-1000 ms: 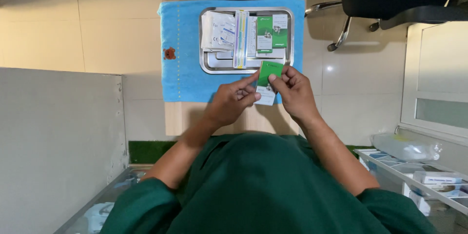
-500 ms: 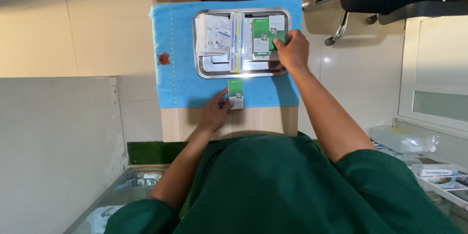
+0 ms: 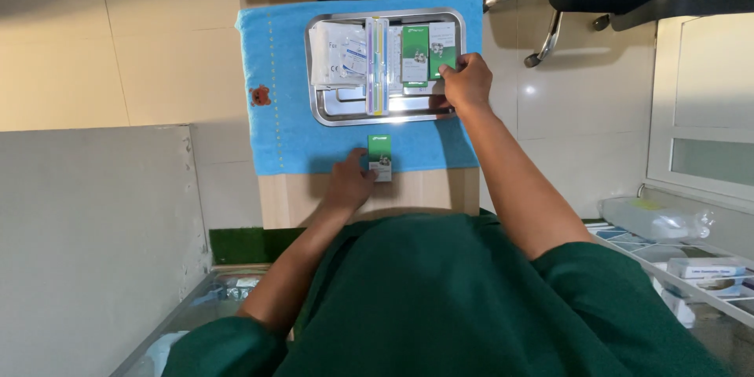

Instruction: The person disposes of a used tissue into a bin, then returns to a table to organize medical supplies. They pick up a metal tray, place it on a chair, and then systematically unpack various items from the tray onto a blue cloth, including small boxes, packets, and plastic-wrapped items.

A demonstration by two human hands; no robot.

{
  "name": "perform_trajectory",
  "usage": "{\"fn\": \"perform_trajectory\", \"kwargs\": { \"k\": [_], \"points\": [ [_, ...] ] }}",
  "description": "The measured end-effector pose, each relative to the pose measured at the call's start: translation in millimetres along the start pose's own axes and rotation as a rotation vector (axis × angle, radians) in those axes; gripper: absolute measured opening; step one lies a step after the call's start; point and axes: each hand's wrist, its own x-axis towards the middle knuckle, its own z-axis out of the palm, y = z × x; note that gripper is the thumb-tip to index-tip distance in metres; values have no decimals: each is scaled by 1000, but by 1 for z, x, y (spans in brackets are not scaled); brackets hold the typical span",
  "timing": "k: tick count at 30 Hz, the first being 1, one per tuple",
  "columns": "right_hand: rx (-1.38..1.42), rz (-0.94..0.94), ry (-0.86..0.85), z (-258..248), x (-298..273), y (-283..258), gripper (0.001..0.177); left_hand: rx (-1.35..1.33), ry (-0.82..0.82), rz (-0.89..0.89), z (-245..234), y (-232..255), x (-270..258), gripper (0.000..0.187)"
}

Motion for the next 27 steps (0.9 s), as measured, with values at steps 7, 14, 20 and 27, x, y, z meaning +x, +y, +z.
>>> {"fn": "perform_trajectory", "kwargs": {
  "k": [7, 14, 20, 27],
  "points": [
    [412, 115, -119, -26, 7, 11, 25, 6, 152, 174, -26, 38, 0, 33],
    [383, -350, -507, -136, -65, -99, 21, -139, 356, 675, -80, 127, 0, 45],
    [628, -366, -623, -153, -92, -130, 24, -405, -157, 398, -80, 159, -2, 47],
    [770, -329, -524, -147, -95, -114, 21, -845, -399, 406, -77, 150, -4, 50]
  ]
}}
